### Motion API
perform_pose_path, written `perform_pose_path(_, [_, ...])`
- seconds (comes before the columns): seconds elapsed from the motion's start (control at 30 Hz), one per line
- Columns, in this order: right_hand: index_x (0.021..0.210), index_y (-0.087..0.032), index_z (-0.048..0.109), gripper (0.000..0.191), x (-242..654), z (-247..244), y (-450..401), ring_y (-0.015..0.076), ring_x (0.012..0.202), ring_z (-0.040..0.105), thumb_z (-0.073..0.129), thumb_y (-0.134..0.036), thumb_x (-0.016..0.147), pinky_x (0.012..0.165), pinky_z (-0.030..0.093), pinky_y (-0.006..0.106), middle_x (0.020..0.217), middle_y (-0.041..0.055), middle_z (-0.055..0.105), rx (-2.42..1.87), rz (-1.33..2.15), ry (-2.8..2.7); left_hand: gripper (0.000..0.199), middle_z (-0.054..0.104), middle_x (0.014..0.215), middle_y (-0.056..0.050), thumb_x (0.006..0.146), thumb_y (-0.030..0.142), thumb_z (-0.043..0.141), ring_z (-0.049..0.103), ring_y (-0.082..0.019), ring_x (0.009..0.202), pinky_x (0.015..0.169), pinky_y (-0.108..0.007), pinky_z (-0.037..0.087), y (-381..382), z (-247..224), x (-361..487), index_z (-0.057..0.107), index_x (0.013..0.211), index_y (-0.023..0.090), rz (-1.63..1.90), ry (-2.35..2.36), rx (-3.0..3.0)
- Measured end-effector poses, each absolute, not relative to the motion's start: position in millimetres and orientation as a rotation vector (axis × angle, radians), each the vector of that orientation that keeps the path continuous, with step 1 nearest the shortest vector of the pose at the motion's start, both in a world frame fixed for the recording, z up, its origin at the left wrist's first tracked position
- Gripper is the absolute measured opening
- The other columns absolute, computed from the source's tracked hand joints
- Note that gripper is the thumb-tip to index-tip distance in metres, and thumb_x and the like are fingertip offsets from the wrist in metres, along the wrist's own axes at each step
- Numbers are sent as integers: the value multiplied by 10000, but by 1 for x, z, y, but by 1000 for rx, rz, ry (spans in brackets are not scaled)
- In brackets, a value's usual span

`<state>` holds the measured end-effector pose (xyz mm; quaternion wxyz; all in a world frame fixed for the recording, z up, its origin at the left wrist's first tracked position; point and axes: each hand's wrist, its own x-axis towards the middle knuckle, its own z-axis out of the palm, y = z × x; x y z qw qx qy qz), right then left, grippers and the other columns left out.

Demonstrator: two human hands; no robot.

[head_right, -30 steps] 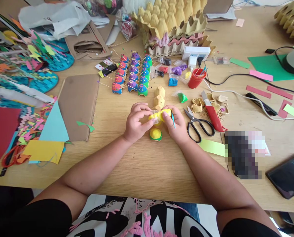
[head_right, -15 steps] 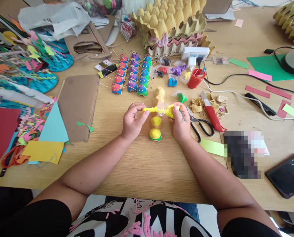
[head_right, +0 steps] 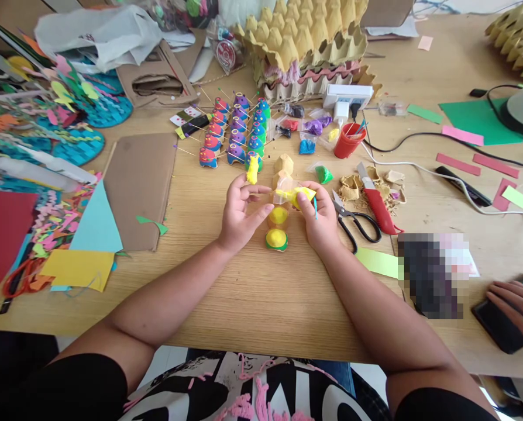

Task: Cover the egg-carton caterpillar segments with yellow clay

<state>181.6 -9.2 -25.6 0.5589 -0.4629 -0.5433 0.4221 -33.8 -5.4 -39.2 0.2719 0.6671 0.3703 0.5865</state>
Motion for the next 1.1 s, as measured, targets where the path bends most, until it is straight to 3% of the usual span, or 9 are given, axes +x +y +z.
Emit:
perform_pose_path(0.13, [1225, -327, 751, 704, 176, -19, -12, 197, 899, 699, 976, -873, 841, 913, 672, 383, 1074, -2, 761, -1059, 1069, -1162, 773, 871, 1319, -77, 1117, 565, 831, 858, -233, 1271, 1028, -378, 638, -8, -36, -33, 439, 1742, 333, 1591, 1034, 1839])
perform_pose_path(0.23, [1240, -326, 766, 689, 175, -17, -13, 216, 962, 737, 965, -869, 867, 972, 685, 411, 1130, 16, 784, -1078, 1045, -1218, 696, 869, 1304, -74, 1130, 530, 807, 854, -231, 1246, 1031, -387, 635, -9, -36, -33, 472, 1706, 328, 1634, 1047, 1845])
perform_pose_path(0.37, [1250, -342, 768, 687, 176, -15, -14, 252, 1022, 784, 932, -900, 884, 995, 713, 449, 1171, 31, 808, -1091, 1006, -1273, 755, 872, 1308, -75, 1100, 516, 842, 845, -251, 1267, 1049, -408, 629, -9, -36, -33, 463, 1726, 329, 1600, 1073, 1858])
perform_pose_path(0.63, [1192, -338, 777, 650, 172, -4, -18, 251, 992, 770, 982, -858, 861, 928, 713, 437, 1153, 35, 826, -1093, 1001, -1339, 601, 881, 1310, -84, 1142, 525, 793, 850, -239, 1276, 1015, -394, 642, -10, -34, -32, 534, 1644, 320, 1685, 1059, 1902])
perform_pose_path(0.77, [1087, -324, 755, 623, 171, -2, -19, 260, 952, 747, 987, -852, 853, 880, 711, 449, 1097, 40, 816, -1110, 963, -1376, 604, 892, 1292, -100, 1148, 531, 784, 859, -265, 1309, 1063, -441, 657, -11, -35, -33, 523, 1643, 304, 1629, 1118, 1912])
perform_pose_path(0.87, [1112, -322, 759, 610, 172, 0, -20, 254, 923, 732, 969, -845, 880, 838, 700, 438, 1094, 44, 816, -1126, 951, -1422, 636, 904, 1288, -95, 1149, 562, 790, 877, -268, 1314, 1125, -471, 669, -11, -37, -33, 502, 1655, 306, 1612, 1064, 1904])
perform_pose_path(1.0, [1208, -326, 776, 601, 173, -1, -20, 278, 1004, 769, 951, -824, 921, 920, 708, 475, 1152, 56, 836, -1113, 926, -1473, 636, 907, 1289, -84, 1151, 554, 801, 889, -264, 1326, 1284, -536, 639, -9, -38, -33, 496, 1654, 314, 1596, 1030, 1868])
perform_pose_path(1.1, [1230, -325, 782, 600, 174, -3, -20, 288, 1058, 788, 948, -819, 932, 968, 703, 482, 1178, 60, 848, -1094, 930, -1484, 613, 899, 1318, -86, 1142, 542, 821, 903, -254, 1293, 1289, -521, 647, -9, -36, -33, 520, 1624, 310, 1576, 1020, 1847])
